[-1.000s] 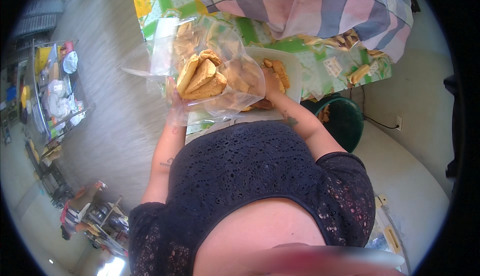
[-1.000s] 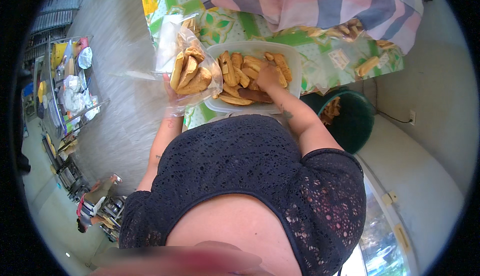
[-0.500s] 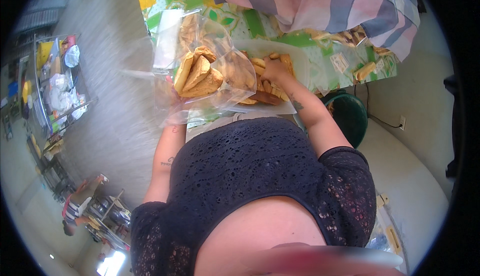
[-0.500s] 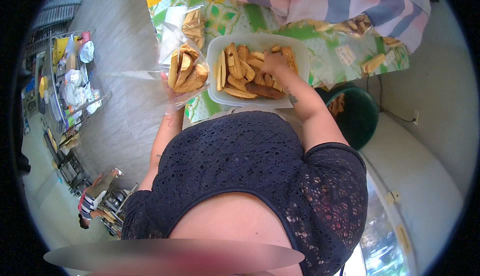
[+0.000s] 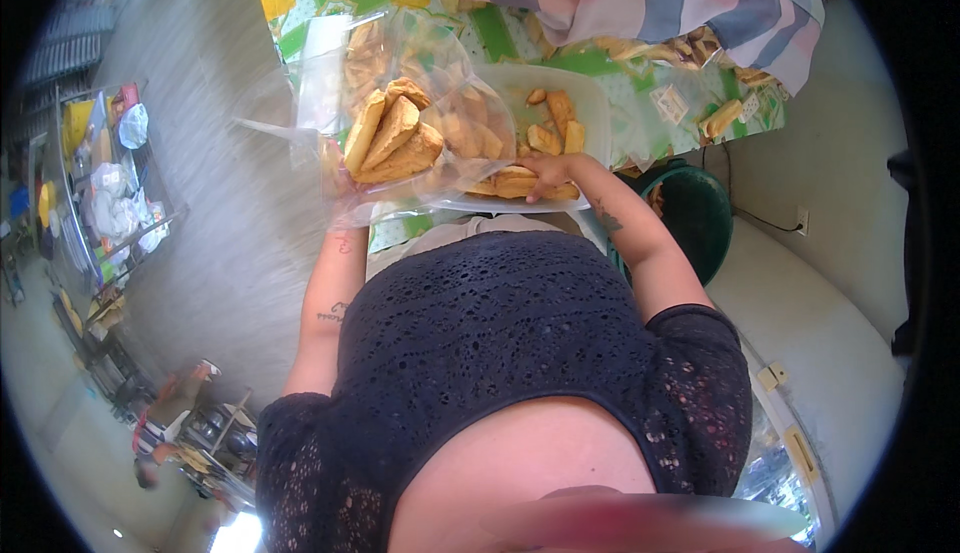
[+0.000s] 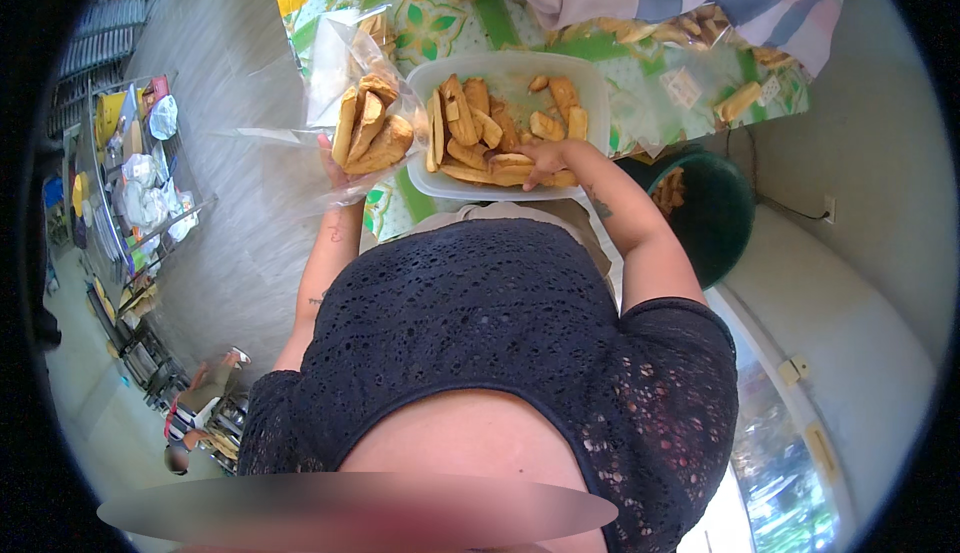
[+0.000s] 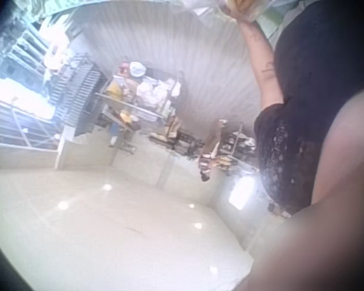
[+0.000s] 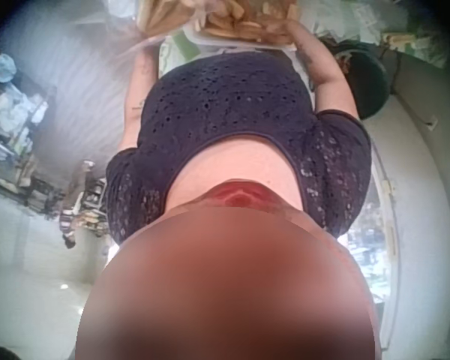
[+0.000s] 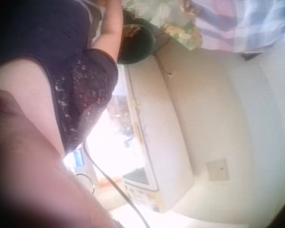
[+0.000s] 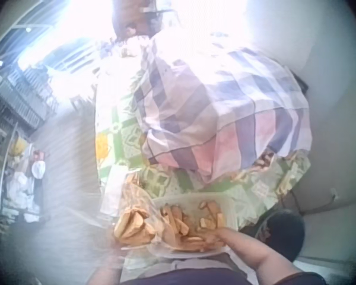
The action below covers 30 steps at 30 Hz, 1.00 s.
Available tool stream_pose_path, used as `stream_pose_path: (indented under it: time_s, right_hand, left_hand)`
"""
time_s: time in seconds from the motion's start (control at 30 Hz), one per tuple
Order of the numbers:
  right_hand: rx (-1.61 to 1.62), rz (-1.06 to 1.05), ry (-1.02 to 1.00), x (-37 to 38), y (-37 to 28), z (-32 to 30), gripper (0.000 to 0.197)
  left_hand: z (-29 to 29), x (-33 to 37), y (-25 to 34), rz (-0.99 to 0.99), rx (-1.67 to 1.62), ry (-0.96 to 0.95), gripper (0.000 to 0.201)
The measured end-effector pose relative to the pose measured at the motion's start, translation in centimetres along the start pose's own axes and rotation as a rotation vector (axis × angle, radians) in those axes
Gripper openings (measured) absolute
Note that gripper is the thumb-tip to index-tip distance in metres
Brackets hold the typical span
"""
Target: The person repeatedly picks up small bread rolls from a white tray and places them into clear plastic bags. The person arranges the rolls inside each bag and then sets the filled bag aside on the table. The process is repeated multiple times throughout the clip.
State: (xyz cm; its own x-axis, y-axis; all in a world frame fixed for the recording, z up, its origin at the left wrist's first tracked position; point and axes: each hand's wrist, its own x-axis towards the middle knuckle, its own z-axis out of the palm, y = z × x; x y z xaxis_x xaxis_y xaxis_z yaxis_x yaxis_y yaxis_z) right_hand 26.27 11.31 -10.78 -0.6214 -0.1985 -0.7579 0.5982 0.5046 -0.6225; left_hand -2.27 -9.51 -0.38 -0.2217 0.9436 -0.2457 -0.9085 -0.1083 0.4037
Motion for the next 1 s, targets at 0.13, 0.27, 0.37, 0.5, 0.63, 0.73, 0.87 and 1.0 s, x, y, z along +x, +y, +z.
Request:
stream_pose_path:
  time_s: [0.13,0.27,0.37,0.5,0.63,0.73,0.87,1.0]
  right_hand:
    - [0.164,-0.026,-0.044,-0.5,1.5,-0.4,0.102]
    - [0.157,-0.018,-0.148,-0.6,1.2,-0.8,0.102]
    - [0.119,-0.018,-0.208,-0.6,0.7,-1.1,0.1]
    - [0.194,0.033,-0.172,-0.9,1.1,-1.3,0.096]
    - [0.844,0.097,-0.053,-2.4,2.2,-1.6,0.089]
    - [1.21,-0.087,0.067,-4.8,2.3,-2.2,0.082]
    - [1.426,-0.478,0.005,-10.3,0.7,-4.7,0.075]
    - [1.289,-0.598,0.122,-16.0,-4.0,-8.4,0.076]
  left_hand:
    - [0.3,-0.1,0.5,0.013,0.057,0.011,0.087]
    - [0.5,-0.1,0.7,0.03,0.093,0.018,0.087]
    - [0.3,-0.5,0.6,0.04,0.123,0.034,0.087]
    - [-0.6,-1.1,0.5,0.064,0.166,0.083,0.087]
    - [-2.0,-1.7,0.7,0.066,0.152,0.215,0.086]
    - [-2.5,-2.1,1.8,0.07,0.123,0.241,0.085]
    - [-2.6,-1.2,2.7,0.077,0.262,0.148,0.078]
    - [-2.8,1.2,2.4,0.037,0.339,0.086,0.08]
